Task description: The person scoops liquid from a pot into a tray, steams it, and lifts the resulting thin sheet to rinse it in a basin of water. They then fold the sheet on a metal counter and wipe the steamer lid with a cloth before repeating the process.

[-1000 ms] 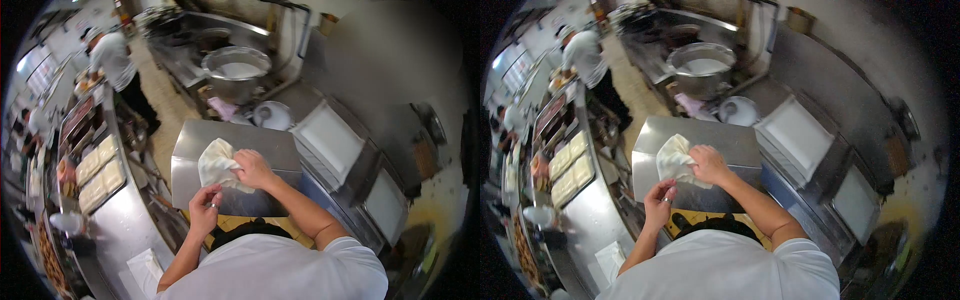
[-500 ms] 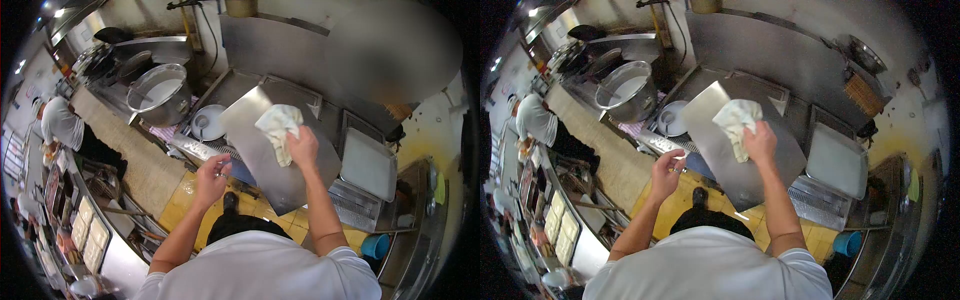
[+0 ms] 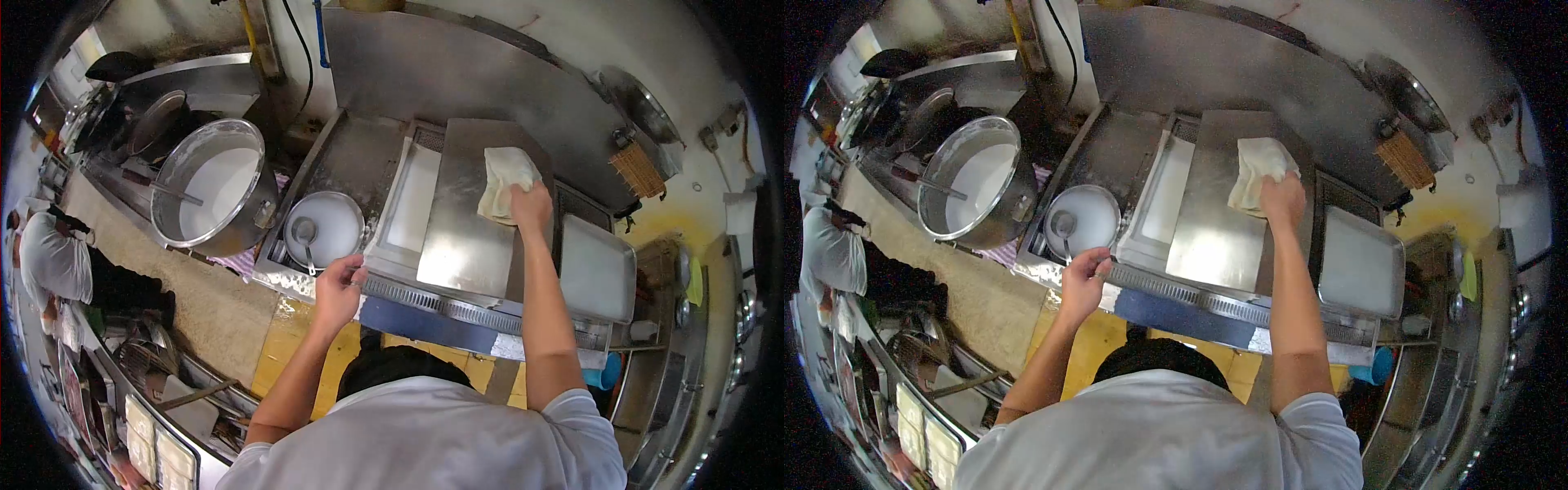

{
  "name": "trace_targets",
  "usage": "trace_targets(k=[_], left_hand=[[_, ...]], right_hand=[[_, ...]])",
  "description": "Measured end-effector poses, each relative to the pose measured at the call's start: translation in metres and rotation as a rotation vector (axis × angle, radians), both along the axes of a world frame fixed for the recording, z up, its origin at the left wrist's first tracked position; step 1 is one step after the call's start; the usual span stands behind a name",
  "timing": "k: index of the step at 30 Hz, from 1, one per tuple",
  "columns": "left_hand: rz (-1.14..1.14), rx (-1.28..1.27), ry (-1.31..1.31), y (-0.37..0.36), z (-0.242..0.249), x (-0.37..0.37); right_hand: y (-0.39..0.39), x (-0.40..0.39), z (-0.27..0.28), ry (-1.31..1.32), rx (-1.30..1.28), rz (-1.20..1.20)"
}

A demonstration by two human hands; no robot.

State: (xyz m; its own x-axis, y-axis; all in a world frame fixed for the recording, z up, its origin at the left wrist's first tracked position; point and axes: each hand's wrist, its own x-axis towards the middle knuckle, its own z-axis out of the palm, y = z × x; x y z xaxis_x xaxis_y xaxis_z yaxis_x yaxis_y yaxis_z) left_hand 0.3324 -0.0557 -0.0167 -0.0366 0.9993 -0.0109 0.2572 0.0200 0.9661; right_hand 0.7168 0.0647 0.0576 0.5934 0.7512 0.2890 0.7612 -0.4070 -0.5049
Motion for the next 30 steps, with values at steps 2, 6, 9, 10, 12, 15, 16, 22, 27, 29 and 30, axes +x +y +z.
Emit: trace_targets(k=[2,6,9,10,12,15,16,22,27,29,30], left_hand=[[-0.006,-0.034,-0.038,0.016,-0.012,-0.01],[-0.036,-0.039,-0.023,0.045,-0.02,-0.019],[-0.063,-0.046,0.015,0.065,-0.019,-0.022],[-0.072,-0.055,0.02,0.071,-0.02,-0.022],[-0.078,-0.025,0.03,0.078,-0.019,-0.023],[-0.079,-0.022,0.033,0.086,-0.024,-0.026],[-0.079,-0.027,0.032,0.087,-0.026,-0.028],[-0.061,-0.054,0.039,0.091,-0.034,-0.031],[-0.094,-0.046,0.031,0.094,-0.025,-0.027],[-0.093,-0.046,0.021,0.094,-0.028,-0.025],[-0.095,-0.061,0.005,0.095,-0.033,-0.023]], right_hand=[[0.028,-0.01,-0.009,0.01,-0.031,-0.028],[0.07,-0.03,-0.031,-0.013,-0.085,-0.06],[0.09,-0.05,-0.037,0.055,-0.172,-0.114],[0.096,-0.052,-0.042,0.052,-0.179,-0.112],[0.105,-0.054,-0.056,0.047,-0.191,-0.106],[0.113,-0.054,-0.071,0.027,-0.163,-0.084],[0.115,-0.054,-0.076,0.027,-0.166,-0.08],[0.121,-0.061,-0.083,0.033,-0.214,-0.075],[0.128,-0.061,-0.087,-0.036,-0.29,-0.047],[0.131,-0.059,-0.088,-0.035,-0.322,-0.032],[0.131,-0.058,-0.087,-0.034,-0.34,-0.026]])
